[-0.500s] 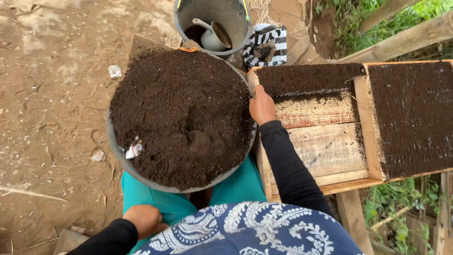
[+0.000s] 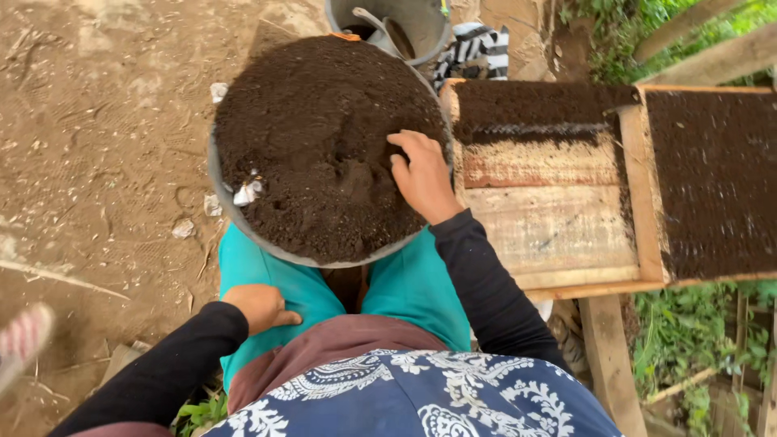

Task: The person sits with a large basin of soil between their legs and repeatedly scoops soil into small white packets. They then fold the packets closed and place them into a wooden tray beside them.

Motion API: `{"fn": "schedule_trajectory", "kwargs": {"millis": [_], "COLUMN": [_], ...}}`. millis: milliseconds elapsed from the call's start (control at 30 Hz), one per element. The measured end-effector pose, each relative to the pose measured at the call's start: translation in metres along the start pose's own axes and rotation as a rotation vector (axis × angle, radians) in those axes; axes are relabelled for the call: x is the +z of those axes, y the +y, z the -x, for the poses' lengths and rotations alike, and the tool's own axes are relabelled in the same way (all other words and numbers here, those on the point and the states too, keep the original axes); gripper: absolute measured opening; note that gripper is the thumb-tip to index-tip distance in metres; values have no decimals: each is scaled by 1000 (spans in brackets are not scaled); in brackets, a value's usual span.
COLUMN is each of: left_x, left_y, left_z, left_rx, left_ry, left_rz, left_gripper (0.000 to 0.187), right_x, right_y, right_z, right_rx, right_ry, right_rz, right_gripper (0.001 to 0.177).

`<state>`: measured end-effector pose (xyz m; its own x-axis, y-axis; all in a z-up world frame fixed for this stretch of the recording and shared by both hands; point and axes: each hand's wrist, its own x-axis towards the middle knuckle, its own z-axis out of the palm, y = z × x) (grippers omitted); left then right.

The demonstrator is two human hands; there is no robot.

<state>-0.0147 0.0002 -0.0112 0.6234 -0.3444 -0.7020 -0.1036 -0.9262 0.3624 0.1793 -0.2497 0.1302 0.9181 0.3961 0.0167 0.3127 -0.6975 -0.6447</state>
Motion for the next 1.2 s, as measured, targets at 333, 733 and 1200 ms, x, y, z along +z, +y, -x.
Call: {"fn": "schedule_trajectory", "kwargs": {"millis": [333,733,1200], "left_x": [-30,-53,-79], "left_y": [32,93,192], "left_z": [27,26,-46], "left_rx": [-180,18,428], "left_ry": [-108,276,543], "left_rz": [40,237,437], "left_gripper": [55,37,15], "right_x": [-31,-46,-57], "right_y": [96,148,178], "right_z": [98,219,311], "right_rx": [114,339,487], "right_ry": [295,637,860], "right_rz": [-122,-357,-329], "right_gripper": [28,16,17]}}
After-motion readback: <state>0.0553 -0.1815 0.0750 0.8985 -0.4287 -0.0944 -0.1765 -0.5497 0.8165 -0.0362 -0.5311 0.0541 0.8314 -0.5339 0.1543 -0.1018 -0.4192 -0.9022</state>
